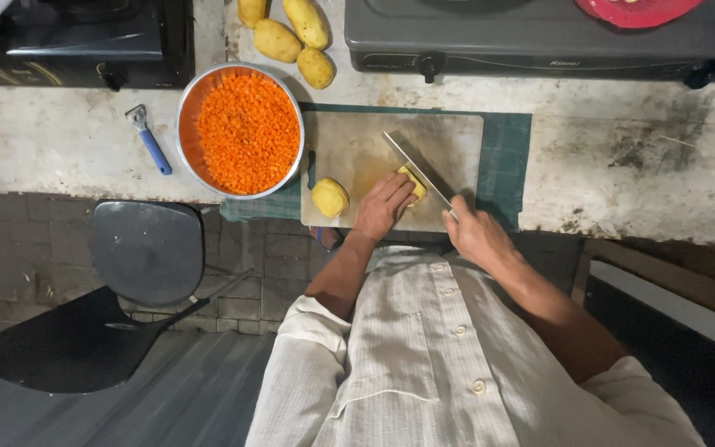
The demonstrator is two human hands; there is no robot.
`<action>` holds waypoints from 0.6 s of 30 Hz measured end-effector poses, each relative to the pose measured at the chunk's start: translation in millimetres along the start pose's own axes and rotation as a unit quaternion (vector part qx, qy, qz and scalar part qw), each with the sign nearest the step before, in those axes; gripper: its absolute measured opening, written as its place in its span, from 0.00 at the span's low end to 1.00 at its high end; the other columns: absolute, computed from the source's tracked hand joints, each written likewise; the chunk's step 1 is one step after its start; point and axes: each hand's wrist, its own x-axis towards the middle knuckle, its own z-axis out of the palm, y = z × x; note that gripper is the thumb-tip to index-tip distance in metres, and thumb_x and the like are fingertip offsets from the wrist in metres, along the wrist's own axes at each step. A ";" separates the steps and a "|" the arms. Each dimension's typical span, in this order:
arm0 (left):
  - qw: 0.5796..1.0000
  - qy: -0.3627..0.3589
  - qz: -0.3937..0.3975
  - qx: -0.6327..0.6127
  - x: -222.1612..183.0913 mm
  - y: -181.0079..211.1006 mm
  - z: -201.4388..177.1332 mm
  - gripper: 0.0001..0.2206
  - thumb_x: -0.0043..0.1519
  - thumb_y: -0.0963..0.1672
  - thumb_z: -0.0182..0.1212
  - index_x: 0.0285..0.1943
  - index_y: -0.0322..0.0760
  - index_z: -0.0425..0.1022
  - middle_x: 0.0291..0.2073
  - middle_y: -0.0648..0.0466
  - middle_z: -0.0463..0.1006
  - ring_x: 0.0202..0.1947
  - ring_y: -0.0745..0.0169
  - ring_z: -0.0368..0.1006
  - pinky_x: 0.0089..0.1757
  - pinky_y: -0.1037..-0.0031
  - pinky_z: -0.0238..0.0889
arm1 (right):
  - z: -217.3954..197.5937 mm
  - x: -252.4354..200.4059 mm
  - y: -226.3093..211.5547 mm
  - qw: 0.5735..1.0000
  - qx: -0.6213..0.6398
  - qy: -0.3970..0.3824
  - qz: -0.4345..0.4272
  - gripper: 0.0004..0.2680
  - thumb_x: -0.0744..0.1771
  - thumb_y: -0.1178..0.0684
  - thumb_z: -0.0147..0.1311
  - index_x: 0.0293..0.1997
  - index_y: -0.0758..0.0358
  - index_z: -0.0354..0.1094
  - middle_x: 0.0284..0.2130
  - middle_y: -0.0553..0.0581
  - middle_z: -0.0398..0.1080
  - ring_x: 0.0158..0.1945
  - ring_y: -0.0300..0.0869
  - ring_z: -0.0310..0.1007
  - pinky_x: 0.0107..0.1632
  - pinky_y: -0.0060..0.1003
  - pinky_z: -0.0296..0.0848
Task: Slicing and dicing potatoes on a wooden cutting board using a kitchen knife.
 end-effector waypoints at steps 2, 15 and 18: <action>1.000 0.005 0.004 0.002 -1.1 -1.2 3.6 0.10 0.59 0.46 0.66 0.46 0.41 0.79 0.45 0.52 0.79 0.48 0.52 0.75 0.53 0.68 0.70 | 1.4 -2.2 3.3 1.000 -0.001 0.001 -0.001 0.09 0.68 0.47 0.43 0.47 0.59 0.58 0.21 0.71 0.72 0.27 0.63 0.77 0.30 0.59 0.74; 1.000 0.011 0.006 0.004 -1.7 -1.9 4.6 0.10 0.58 0.46 0.67 0.45 0.39 0.80 0.44 0.51 0.79 0.47 0.51 0.76 0.53 0.68 0.70 | -16.6 -27.2 -9.8 0.999 -0.011 -0.043 0.030 0.08 0.68 0.46 0.41 0.45 0.57 0.56 0.21 0.72 0.73 0.31 0.63 0.77 0.35 0.61 0.73; 1.000 0.007 -0.007 0.001 -2.7 -2.4 4.1 0.10 0.58 0.46 0.67 0.46 0.40 0.80 0.44 0.51 0.79 0.48 0.52 0.76 0.53 0.68 0.70 | -15.5 -21.4 -5.2 0.998 -0.026 -0.053 0.018 0.08 0.68 0.46 0.40 0.45 0.56 0.55 0.20 0.70 0.73 0.29 0.63 0.77 0.34 0.59 0.73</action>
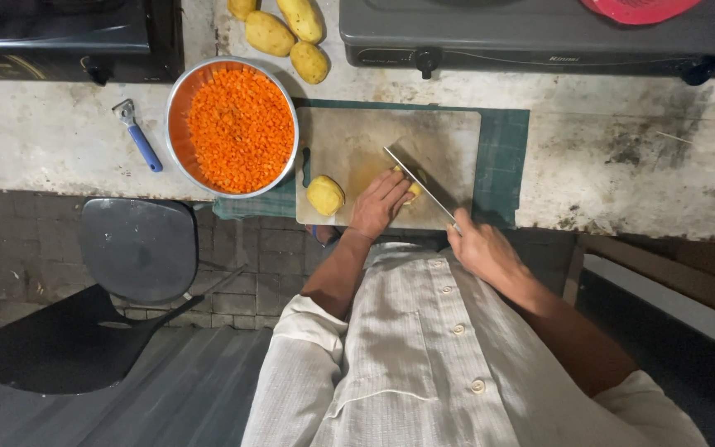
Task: Slicing and dicing potatoes on a wooden cutting board using a kitchen knife.
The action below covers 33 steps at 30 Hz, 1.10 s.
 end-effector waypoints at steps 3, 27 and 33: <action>1.000 0.004 -0.006 -0.004 3.6 4.2 -2.0 0.10 0.58 0.46 0.68 0.45 0.40 0.80 0.44 0.52 0.80 0.48 0.53 0.76 0.53 0.68 0.70 | 0.1 -1.2 -2.9 1.000 0.000 0.005 -0.007 0.08 0.69 0.48 0.39 0.46 0.59 0.56 0.19 0.69 0.73 0.28 0.59 0.78 0.30 0.53 0.74; 1.000 0.005 0.019 0.003 -1.5 -2.7 -0.7 0.10 0.60 0.46 0.65 0.45 0.38 0.78 0.41 0.49 0.78 0.46 0.48 0.76 0.50 0.66 0.72 | 26.6 21.8 9.7 0.995 0.030 0.081 -0.056 0.11 0.69 0.49 0.45 0.51 0.65 0.59 0.17 0.71 0.70 0.22 0.62 0.75 0.22 0.56 0.72; 1.000 0.019 0.018 0.017 -3.7 -3.0 3.1 0.10 0.59 0.46 0.66 0.44 0.39 0.79 0.42 0.50 0.78 0.46 0.48 0.75 0.50 0.67 0.71 | 24.0 12.8 9.5 0.996 0.043 0.061 -0.042 0.11 0.68 0.47 0.45 0.51 0.63 0.58 0.18 0.71 0.71 0.23 0.64 0.75 0.24 0.59 0.71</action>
